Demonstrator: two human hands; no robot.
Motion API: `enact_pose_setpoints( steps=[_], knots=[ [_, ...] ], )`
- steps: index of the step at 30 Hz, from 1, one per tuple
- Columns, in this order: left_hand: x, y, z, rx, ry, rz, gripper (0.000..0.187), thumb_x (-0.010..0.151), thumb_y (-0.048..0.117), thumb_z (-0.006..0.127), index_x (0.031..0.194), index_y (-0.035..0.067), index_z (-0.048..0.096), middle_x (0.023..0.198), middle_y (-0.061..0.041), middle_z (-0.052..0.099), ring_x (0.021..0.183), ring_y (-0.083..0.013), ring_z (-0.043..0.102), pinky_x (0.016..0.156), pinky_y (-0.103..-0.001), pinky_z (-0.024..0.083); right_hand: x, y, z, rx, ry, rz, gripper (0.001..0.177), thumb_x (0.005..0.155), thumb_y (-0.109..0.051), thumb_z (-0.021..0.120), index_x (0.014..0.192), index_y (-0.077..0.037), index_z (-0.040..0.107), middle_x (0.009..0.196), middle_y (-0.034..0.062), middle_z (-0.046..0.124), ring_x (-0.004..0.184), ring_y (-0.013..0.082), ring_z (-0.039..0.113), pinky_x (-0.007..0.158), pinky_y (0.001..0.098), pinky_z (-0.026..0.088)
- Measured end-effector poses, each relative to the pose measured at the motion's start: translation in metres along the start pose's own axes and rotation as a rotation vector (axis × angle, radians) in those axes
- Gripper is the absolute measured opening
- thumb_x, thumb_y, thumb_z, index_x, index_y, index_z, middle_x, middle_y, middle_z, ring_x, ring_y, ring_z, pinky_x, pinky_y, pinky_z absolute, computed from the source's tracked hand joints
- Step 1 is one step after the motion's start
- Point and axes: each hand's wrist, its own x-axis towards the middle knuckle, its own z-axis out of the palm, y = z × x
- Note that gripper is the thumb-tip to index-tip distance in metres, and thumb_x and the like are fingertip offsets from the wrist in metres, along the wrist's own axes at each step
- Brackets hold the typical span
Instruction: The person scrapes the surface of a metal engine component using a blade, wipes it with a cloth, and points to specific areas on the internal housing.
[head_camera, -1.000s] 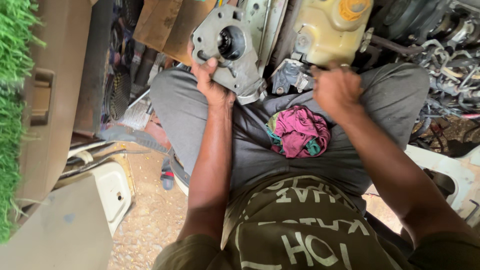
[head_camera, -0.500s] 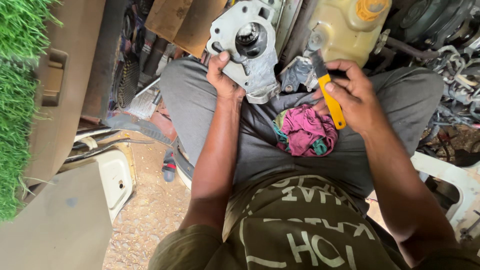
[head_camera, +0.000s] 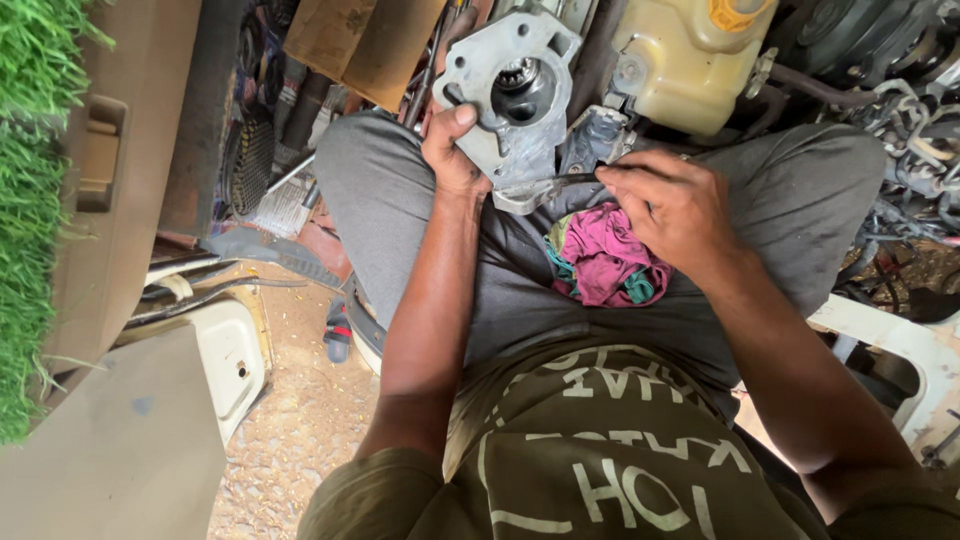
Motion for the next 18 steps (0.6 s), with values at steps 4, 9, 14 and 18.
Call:
enact_pose_setpoints(
  steps=[4, 9, 14, 18],
  knots=[
    [0.002, 0.009, 0.018, 0.078, -0.09, 0.0, 0.093, 0.075, 0.024, 0.071, 0.158, -0.004, 0.039, 0.143, -0.02, 0.058, 0.135, -0.0316, 0.056, 0.121, -0.04, 0.041, -0.006, 0.013, 0.005, 0.002, -0.021, -0.056, 0.019, 0.097, -0.004, 0.073, 0.114, -0.01, 0.079, 0.113, 0.0082, 0.074, 0.087, 0.0247, 0.072, 0.077, 0.0351, 0.059],
    [-0.001, 0.019, 0.036, 0.124, -0.158, -0.025, 0.105, 0.072, 0.027, 0.074, 0.163, -0.002, 0.031, 0.149, -0.02, 0.052, 0.138, -0.0301, 0.052, 0.121, -0.037, 0.04, -0.008, 0.02, 0.009, -0.043, -0.085, -0.023, 0.022, 0.092, -0.003, 0.074, 0.11, -0.013, 0.083, 0.111, 0.0084, 0.077, 0.07, 0.0178, 0.069, 0.063, 0.0309, 0.057],
    [-0.004, 0.01, 0.031, 0.066, -0.005, -0.125, 0.113, 0.068, 0.028, 0.076, 0.165, 0.0, 0.024, 0.15, -0.023, 0.046, 0.136, -0.035, 0.048, 0.12, -0.043, 0.038, -0.005, 0.016, 0.005, -0.058, -0.071, -0.106, 0.022, 0.093, -0.006, 0.077, 0.113, -0.015, 0.081, 0.112, 0.0063, 0.076, 0.075, 0.0184, 0.07, 0.069, 0.0316, 0.058],
    [-0.002, 0.014, 0.034, 0.155, -0.186, -0.041, 0.109, 0.072, 0.032, 0.076, 0.165, -0.002, 0.029, 0.159, -0.016, 0.04, 0.147, -0.0279, 0.043, 0.127, -0.035, 0.032, -0.004, 0.013, 0.009, -0.026, -0.069, -0.161, 0.026, 0.09, -0.008, 0.076, 0.116, -0.014, 0.08, 0.114, 0.006, 0.074, 0.083, 0.0215, 0.071, 0.074, 0.0329, 0.058]
  ],
)
